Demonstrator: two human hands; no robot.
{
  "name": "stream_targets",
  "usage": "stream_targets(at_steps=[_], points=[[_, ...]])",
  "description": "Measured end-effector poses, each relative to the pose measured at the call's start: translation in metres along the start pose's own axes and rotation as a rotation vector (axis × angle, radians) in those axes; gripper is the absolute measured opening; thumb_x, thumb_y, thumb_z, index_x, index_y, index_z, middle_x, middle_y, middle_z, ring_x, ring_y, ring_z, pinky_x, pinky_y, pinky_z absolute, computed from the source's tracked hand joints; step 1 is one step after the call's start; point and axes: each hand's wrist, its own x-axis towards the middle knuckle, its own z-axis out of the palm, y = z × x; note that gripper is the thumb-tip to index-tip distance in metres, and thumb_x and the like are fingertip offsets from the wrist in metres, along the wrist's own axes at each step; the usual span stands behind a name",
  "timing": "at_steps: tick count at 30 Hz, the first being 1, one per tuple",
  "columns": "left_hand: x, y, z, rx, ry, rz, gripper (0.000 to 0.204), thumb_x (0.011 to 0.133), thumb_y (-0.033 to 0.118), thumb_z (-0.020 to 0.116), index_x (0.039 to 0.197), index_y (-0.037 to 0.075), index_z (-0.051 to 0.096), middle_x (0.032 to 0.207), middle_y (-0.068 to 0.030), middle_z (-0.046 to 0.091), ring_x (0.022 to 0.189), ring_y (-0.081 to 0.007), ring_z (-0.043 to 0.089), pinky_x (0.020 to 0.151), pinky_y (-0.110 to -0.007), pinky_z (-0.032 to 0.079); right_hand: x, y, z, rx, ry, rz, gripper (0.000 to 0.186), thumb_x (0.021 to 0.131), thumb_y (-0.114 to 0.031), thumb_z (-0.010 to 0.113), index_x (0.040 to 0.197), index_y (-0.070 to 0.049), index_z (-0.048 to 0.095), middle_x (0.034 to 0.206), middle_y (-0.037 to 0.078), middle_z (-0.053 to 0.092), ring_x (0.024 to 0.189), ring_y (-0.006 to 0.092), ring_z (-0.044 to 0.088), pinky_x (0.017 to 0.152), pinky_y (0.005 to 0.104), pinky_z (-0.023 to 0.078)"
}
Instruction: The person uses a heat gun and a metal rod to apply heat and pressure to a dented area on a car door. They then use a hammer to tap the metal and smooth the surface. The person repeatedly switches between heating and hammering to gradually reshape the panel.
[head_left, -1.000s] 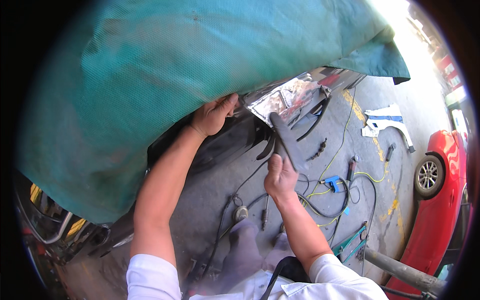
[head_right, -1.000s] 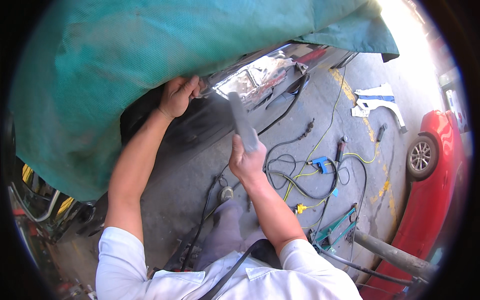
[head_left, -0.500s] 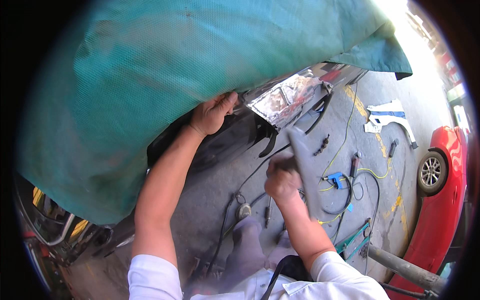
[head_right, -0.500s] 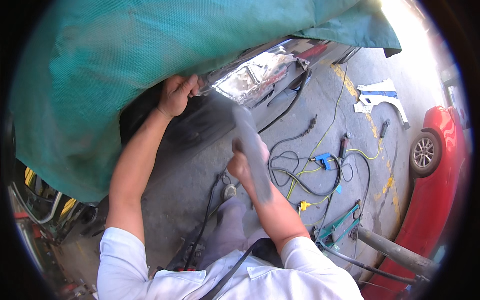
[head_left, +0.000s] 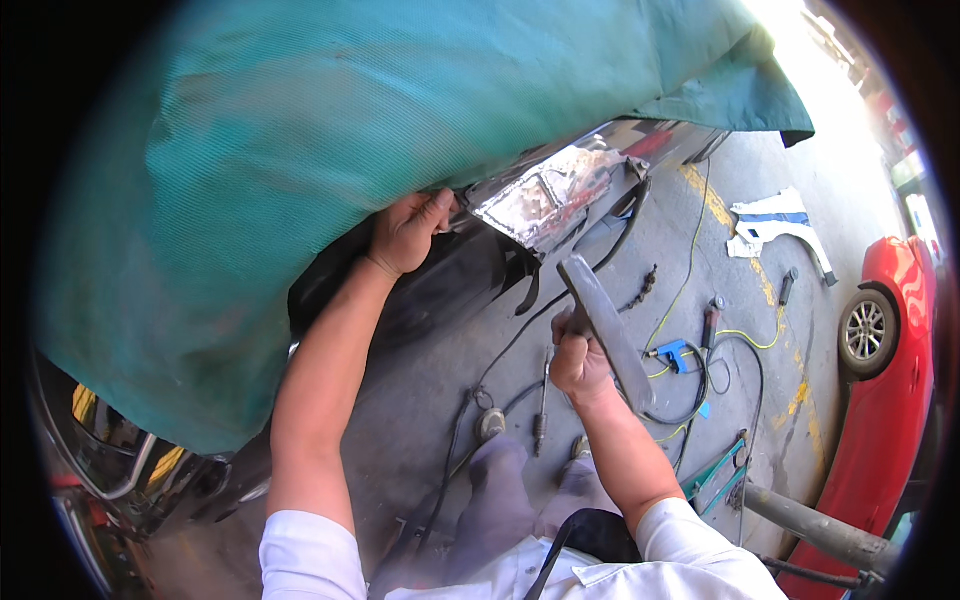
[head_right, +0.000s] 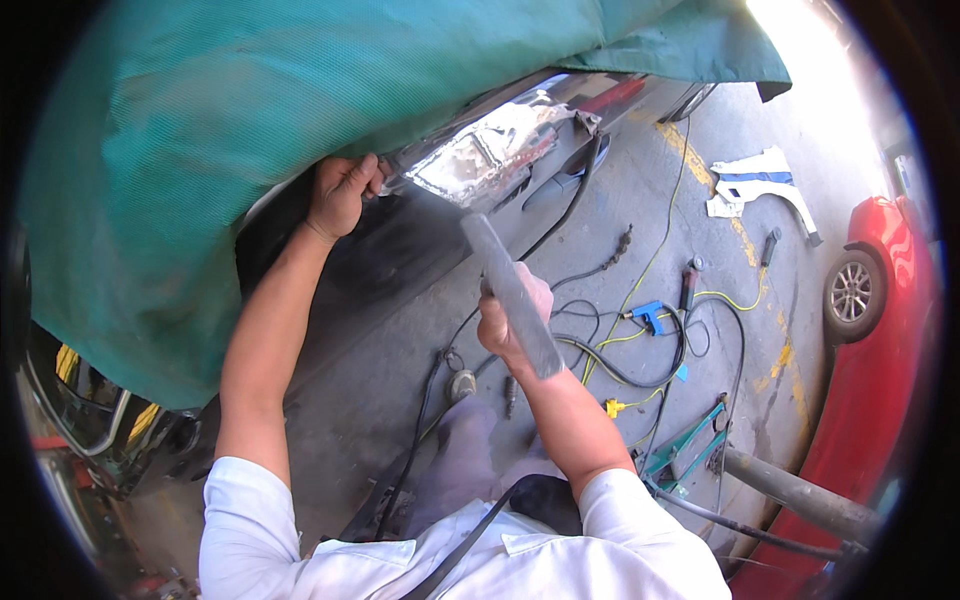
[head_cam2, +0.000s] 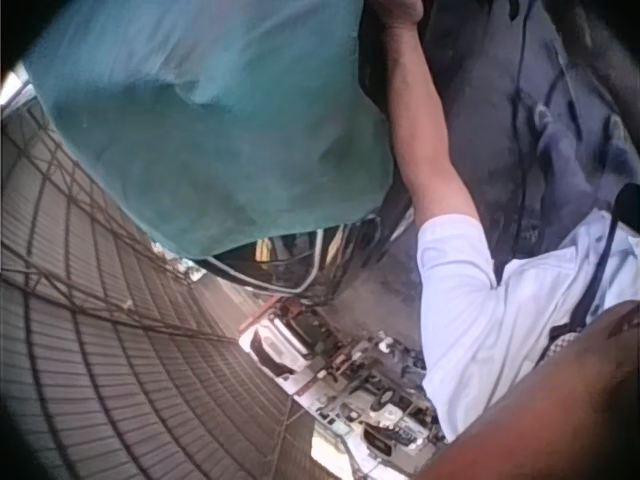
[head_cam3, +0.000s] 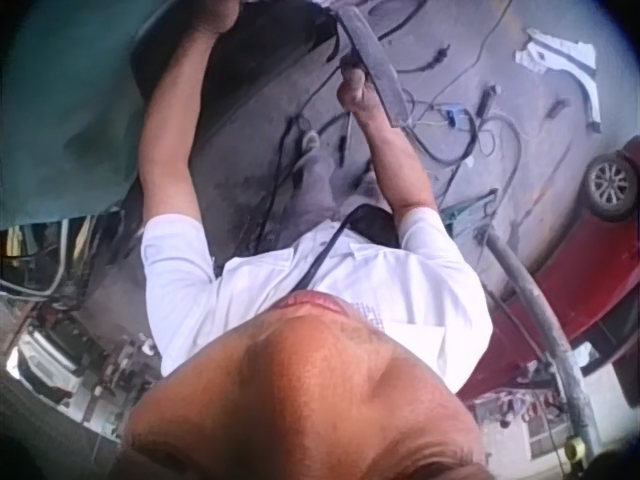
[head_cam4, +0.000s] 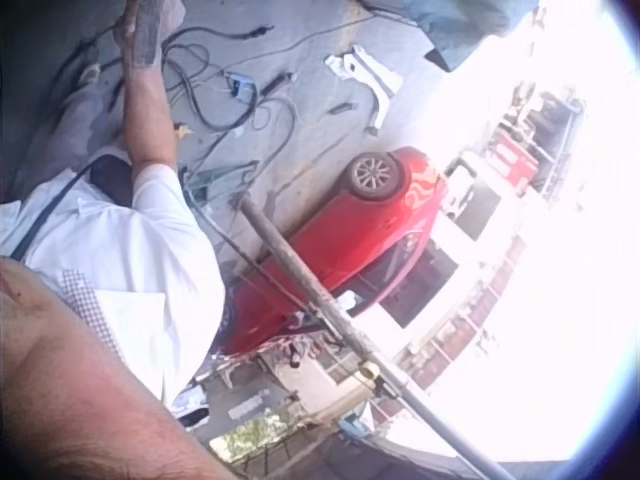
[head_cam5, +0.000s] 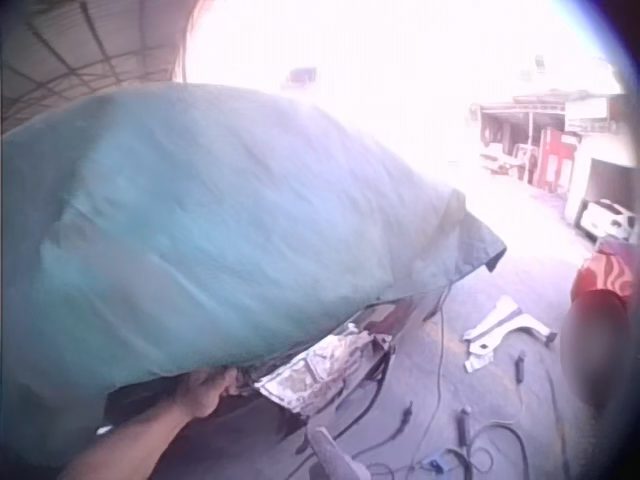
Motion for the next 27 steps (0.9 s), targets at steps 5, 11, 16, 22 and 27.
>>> stream_targets(at_steps=[5,11,16,22,27], points=[[0.000,0.002,0.001,-0.006,-0.031,0.018,0.043,0.104,0.038,0.056,0.083,0.001,0.063,0.068,-0.0005,0.056,0.062,-0.0088,0.050,0.059,-0.024,0.040,0.008,0.002,0.028,-0.204,-0.111,0.125,0.042,0.098,-0.041,0.060,0.079,-0.004,0.057,0.061,0.010,0.056,0.057,0.0347,0.060,0.056,0.0411,0.047],[-0.002,0.007,0.006,-0.006,0.030,-0.044,0.049,0.104,0.037,0.054,0.071,0.001,0.058,0.075,-0.0041,0.060,0.064,-0.0101,0.049,0.060,-0.026,0.039,0.013,-0.014,0.018,-0.097,0.050,-0.028,0.023,0.095,-0.025,0.061,0.088,-0.002,0.062,0.070,0.015,0.057,0.058,0.0370,0.058,0.054,0.0429,0.045],[-0.002,0.006,0.004,-0.028,-0.024,0.015,0.042,0.104,0.037,0.055,0.084,0.001,0.061,0.072,-0.0022,0.057,0.066,-0.0095,0.051,0.061,-0.025,0.041,0.019,-0.023,0.023,-0.202,-0.077,-0.124,0.022,0.090,-0.023,0.063,0.087,-0.003,0.058,0.066,0.017,0.057,0.058,0.0406,0.059,0.052,0.0458,0.045],[-0.008,0.015,0.014,-0.007,0.031,-0.045,0.048,0.103,0.037,0.055,0.072,0.001,0.060,0.076,-0.0043,0.061,0.065,-0.0097,0.050,0.061,-0.026,0.040,0.006,-0.016,0.015,-0.134,-0.039,0.079,0.026,0.096,-0.026,0.066,0.097,-0.001,0.064,0.078,0.019,0.063,0.071,0.0395,0.065,0.063,0.0418,0.050],[-0.010,0.008,0.009,0.027,0.016,0.000,0.044,0.103,0.036,0.055,0.076,0.002,0.062,0.077,-0.0040,0.061,0.065,-0.0099,0.051,0.060,-0.025,0.040,0.001,0.014,-0.011,0.203,-0.150,0.563,0.035,0.096,-0.029,0.070,0.074,-0.005,0.058,0.074,0.002,0.060,0.075,0.0126,0.059,0.069,0.0311,0.047]])
